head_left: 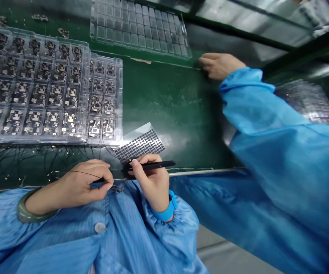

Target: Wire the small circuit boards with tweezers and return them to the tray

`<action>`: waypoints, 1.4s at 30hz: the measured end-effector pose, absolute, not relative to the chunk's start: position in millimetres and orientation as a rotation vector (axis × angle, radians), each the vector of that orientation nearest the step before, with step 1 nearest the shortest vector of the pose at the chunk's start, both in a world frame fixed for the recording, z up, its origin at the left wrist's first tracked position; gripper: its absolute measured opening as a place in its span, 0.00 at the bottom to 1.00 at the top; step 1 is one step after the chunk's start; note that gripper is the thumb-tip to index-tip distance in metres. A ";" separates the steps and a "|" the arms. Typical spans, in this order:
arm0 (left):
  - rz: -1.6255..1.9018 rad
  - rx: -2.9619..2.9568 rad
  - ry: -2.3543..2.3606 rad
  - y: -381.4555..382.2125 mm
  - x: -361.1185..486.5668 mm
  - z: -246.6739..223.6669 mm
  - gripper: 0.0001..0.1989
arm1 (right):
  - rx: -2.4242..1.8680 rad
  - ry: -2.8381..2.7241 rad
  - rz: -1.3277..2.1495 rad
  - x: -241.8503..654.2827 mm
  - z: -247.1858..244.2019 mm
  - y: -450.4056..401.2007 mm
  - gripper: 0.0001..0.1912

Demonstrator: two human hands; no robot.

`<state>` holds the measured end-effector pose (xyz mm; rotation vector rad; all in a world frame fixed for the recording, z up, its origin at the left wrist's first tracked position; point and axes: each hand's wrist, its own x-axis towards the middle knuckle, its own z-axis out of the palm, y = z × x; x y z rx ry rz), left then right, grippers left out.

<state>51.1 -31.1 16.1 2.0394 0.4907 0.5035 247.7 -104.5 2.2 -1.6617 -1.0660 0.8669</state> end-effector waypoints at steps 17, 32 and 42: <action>0.498 2.013 0.527 -30.4 53.0 19.3 0.05 | -1.632 -1.035 0.971 251.6 4.5 -103.1 0.09; 0.543 2.003 0.557 -31.1 53.2 21.3 0.05 | -1.633 -1.064 0.967 254.2 4.8 -102.5 0.07; 0.556 1.963 0.574 -31.9 52.9 20.9 0.05 | -1.542 -0.924 1.006 253.4 6.4 -102.9 0.10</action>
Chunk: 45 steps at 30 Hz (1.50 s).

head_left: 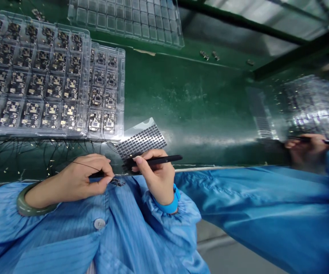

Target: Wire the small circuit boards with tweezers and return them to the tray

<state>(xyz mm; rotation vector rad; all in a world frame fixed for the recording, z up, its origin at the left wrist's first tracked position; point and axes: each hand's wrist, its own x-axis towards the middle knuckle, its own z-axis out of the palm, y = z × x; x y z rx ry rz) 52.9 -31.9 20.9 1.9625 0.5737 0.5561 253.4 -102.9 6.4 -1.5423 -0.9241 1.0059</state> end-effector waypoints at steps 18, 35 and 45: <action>0.561 1.969 0.556 -31.7 52.0 19.9 0.05 | -1.553 -0.986 1.019 254.7 5.7 -102.2 0.09; 0.540 2.007 0.526 -31.0 50.0 18.7 0.05 | -1.476 -0.905 1.049 255.3 6.3 -101.9 0.09; 0.549 2.016 0.551 -31.7 50.3 19.8 0.05 | -1.535 -1.065 0.974 254.9 4.8 -100.6 0.07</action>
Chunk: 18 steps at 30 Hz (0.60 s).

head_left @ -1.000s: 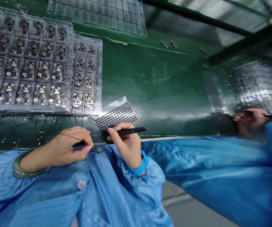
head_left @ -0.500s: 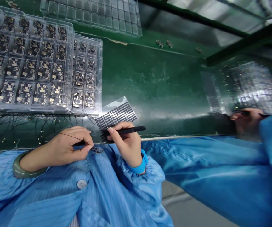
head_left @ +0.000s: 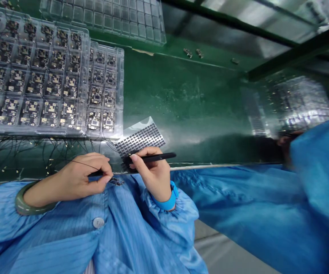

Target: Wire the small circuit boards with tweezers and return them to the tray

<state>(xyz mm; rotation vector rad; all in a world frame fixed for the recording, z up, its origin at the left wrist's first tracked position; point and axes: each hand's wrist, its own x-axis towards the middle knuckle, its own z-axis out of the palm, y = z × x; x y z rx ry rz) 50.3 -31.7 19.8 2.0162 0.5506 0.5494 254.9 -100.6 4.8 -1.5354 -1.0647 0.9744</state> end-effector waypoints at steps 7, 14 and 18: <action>0.550 1.950 0.554 -31.7 50.8 20.2 0.04 | -1.424 -0.861 1.025 256.1 4.1 -99.1 0.09; 0.538 1.723 0.744 -32.1 51.9 23.1 0.04 | -1.159 -0.510 0.914 243.8 18.4 -91.9 0.11; 0.514 1.581 0.873 -32.0 54.2 26.4 0.05 | -1.175 -0.508 0.868 221.4 29.5 -90.9 0.09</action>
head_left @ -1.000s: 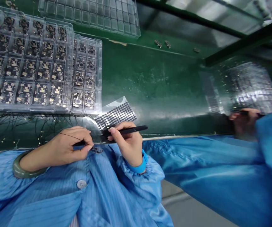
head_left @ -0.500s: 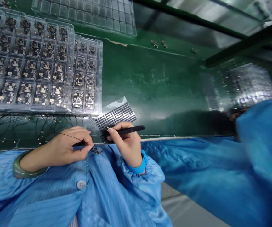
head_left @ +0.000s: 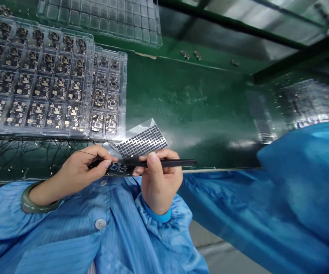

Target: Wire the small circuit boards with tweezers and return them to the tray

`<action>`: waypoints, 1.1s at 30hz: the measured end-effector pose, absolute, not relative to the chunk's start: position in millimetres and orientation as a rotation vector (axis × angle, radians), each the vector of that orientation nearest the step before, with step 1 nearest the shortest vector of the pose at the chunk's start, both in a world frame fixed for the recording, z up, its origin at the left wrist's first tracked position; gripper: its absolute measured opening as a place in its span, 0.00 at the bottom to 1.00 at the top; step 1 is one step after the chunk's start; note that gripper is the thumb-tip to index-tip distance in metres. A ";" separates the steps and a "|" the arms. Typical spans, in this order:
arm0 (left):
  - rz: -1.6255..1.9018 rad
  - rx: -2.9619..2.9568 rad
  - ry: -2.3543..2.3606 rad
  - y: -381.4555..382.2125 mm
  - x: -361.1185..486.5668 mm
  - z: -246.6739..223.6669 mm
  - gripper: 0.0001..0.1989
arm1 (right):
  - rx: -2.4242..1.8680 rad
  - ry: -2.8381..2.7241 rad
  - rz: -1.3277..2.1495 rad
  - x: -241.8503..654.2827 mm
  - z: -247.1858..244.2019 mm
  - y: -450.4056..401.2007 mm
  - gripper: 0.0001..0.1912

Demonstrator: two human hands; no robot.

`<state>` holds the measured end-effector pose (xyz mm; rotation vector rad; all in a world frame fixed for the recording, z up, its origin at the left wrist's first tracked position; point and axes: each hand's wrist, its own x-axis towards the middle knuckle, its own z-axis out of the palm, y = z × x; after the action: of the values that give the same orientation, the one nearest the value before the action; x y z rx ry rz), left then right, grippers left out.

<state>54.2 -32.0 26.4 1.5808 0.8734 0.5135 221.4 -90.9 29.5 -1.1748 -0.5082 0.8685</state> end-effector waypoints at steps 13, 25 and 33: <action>0.474 1.458 1.068 -30.5 57.0 31.8 0.08 | -1.202 -0.526 0.924 201.4 18.7 -80.3 0.09; 0.494 1.455 1.084 -29.8 57.7 32.3 0.09 | -1.261 -0.566 0.848 198.6 17.3 -79.0 0.10; 0.521 1.454 1.113 -28.3 61.4 35.7 0.08 | -1.223 -0.513 0.881 198.4 17.9 -79.1 0.11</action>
<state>61.4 -28.3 35.7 1.4540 1.1130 0.5214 198.4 -79.1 17.9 -1.2226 -0.5130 0.8813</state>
